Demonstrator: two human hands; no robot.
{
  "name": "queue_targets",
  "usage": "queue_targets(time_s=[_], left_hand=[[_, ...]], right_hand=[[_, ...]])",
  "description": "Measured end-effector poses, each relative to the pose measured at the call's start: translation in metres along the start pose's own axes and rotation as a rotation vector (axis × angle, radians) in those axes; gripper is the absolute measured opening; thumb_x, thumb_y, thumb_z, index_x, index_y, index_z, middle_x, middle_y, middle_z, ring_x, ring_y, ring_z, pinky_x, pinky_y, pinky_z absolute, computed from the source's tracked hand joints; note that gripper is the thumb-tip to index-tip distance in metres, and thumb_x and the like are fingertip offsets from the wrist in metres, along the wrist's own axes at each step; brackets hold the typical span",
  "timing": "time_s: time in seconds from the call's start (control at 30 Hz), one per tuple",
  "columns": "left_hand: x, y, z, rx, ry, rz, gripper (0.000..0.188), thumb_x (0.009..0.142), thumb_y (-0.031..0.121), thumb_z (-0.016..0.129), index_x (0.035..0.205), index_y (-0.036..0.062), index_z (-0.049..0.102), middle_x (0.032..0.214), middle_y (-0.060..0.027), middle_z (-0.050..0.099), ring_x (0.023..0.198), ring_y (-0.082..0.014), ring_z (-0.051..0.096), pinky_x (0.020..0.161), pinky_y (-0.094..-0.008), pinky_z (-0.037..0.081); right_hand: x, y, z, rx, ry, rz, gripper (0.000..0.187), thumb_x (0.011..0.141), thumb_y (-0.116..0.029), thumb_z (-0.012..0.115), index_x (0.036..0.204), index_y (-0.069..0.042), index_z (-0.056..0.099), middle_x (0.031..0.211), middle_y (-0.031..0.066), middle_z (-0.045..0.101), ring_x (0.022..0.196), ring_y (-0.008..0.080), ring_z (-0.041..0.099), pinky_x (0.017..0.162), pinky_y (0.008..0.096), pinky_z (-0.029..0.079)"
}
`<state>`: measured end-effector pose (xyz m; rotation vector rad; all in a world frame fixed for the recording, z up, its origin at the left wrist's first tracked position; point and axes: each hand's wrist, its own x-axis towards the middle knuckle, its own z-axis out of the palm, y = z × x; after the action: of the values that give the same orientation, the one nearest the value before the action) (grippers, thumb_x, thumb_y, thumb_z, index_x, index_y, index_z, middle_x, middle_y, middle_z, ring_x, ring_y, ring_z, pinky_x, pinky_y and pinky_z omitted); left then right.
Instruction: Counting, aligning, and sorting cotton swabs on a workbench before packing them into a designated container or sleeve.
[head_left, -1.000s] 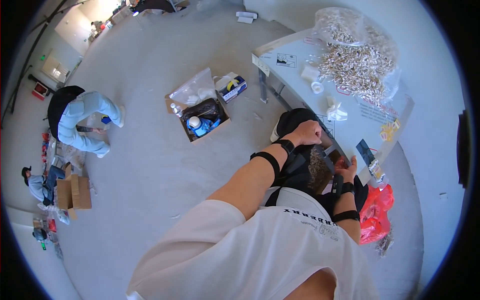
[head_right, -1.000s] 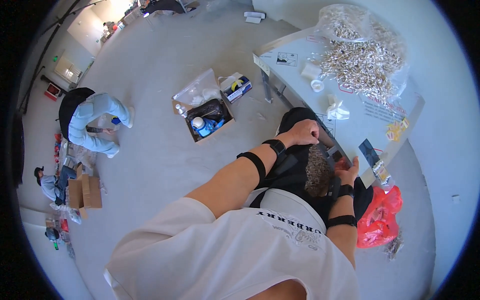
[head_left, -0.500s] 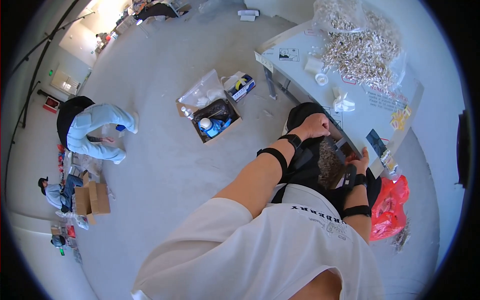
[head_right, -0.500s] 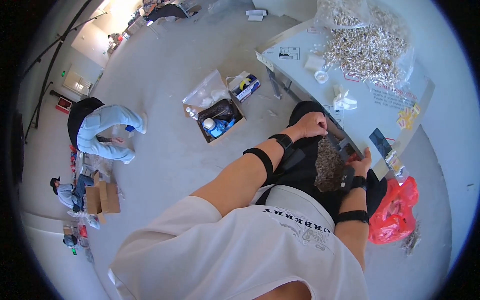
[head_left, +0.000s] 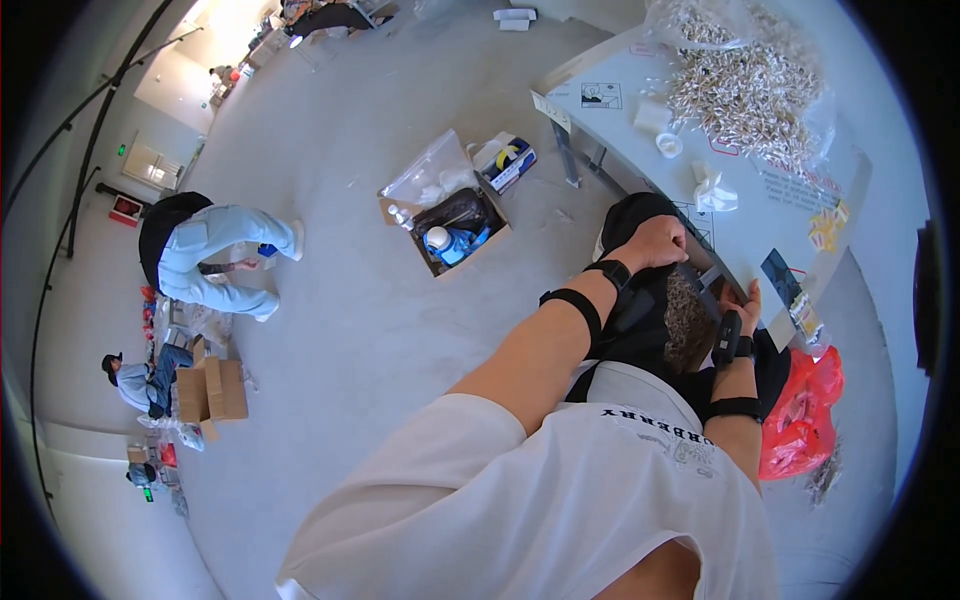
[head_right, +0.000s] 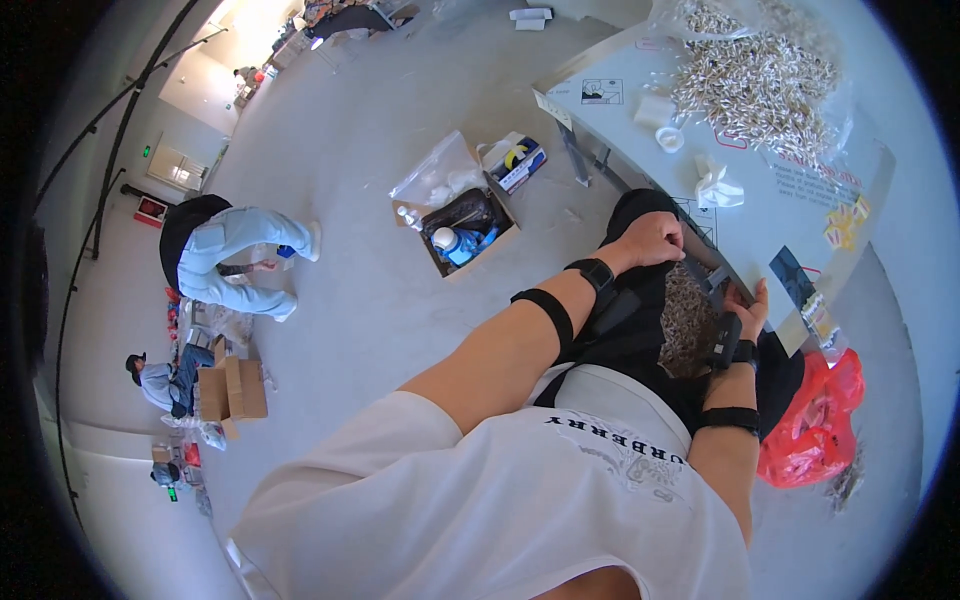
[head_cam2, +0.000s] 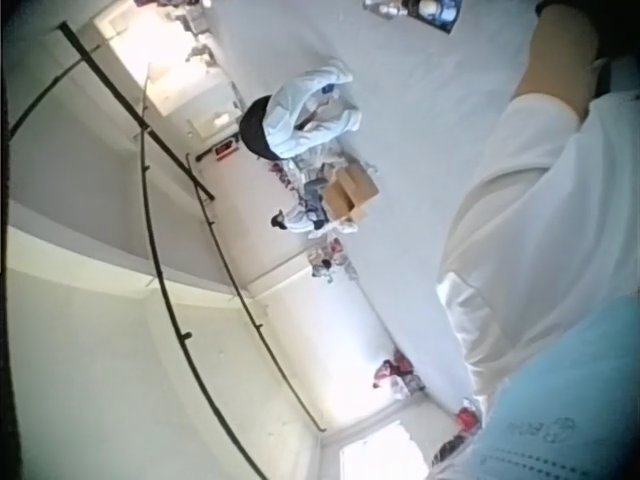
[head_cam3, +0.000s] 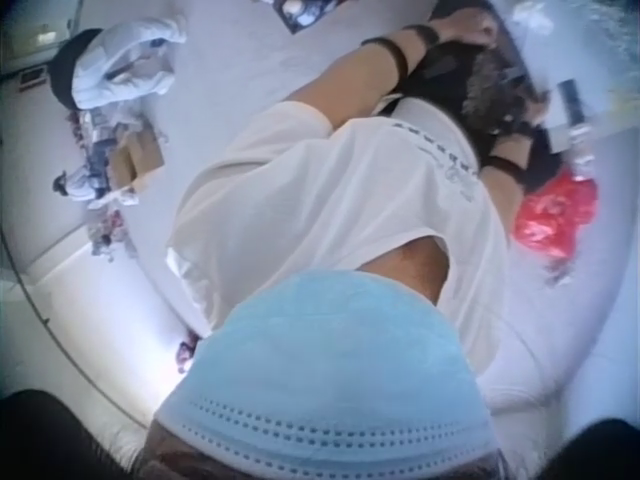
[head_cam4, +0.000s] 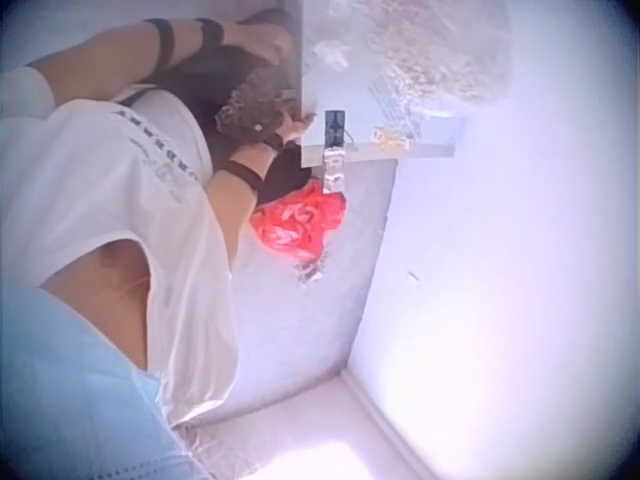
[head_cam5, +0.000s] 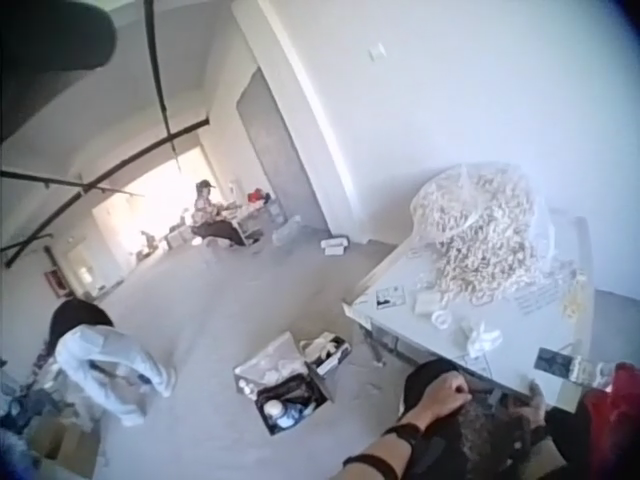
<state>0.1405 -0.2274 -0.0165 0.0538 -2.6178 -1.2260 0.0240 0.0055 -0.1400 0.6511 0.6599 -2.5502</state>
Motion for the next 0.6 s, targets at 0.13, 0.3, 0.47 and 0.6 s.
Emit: queue_targets(time_s=[0.13, 0.3, 0.47, 0.6], left_hand=[[0.005, 0.002, 0.002, 0.001, 0.008, 0.041, 0.018, 0.059, 0.020, 0.077, 0.061, 0.0061, 0.065, 0.069, -0.0105, 0.062, 0.070, -0.0290, 0.062, 0.062, -0.0384, 0.049], [0.001, -0.009, -0.005, -0.002, -0.061, -0.057, 0.017, 0.062, 0.022, 0.076, 0.065, 0.0081, 0.067, 0.075, -0.0095, 0.062, 0.077, -0.0275, 0.061, 0.068, -0.0382, 0.048], [0.001, -0.015, 0.010, -0.021, 0.019, 0.006, 0.016, 0.059, 0.021, 0.074, 0.062, 0.0074, 0.066, 0.071, -0.0106, 0.062, 0.071, -0.0282, 0.062, 0.065, -0.0391, 0.049], [-0.003, -0.018, 0.013, -0.054, -0.001, -0.044, 0.017, 0.056, 0.020, 0.075, 0.060, 0.0064, 0.065, 0.070, -0.0100, 0.062, 0.068, -0.0285, 0.062, 0.061, -0.0394, 0.048]], right_hand=[[0.006, -0.007, -0.006, -0.002, -0.031, -0.069, 0.026, 0.084, -0.018, 0.071, 0.102, -0.003, 0.061, 0.104, 0.0115, 0.067, 0.099, 0.0259, 0.065, 0.085, 0.0387, 0.055], [-0.004, -0.005, -0.010, -0.143, -0.250, 0.024, 0.030, 0.084, -0.014, 0.071, 0.108, 0.001, 0.060, 0.113, 0.0151, 0.065, 0.107, 0.0282, 0.062, 0.093, 0.0413, 0.052], [0.005, -0.005, -0.015, 0.001, -0.221, 0.008, 0.035, 0.085, -0.020, 0.071, 0.111, 0.002, 0.060, 0.112, 0.0153, 0.063, 0.104, 0.0276, 0.062, 0.091, 0.0397, 0.054], [0.019, -0.015, -0.029, -0.143, -0.210, 0.064, 0.041, 0.084, -0.026, 0.073, 0.112, 0.001, 0.060, 0.108, 0.0145, 0.065, 0.101, 0.0255, 0.063, 0.087, 0.0342, 0.054]])
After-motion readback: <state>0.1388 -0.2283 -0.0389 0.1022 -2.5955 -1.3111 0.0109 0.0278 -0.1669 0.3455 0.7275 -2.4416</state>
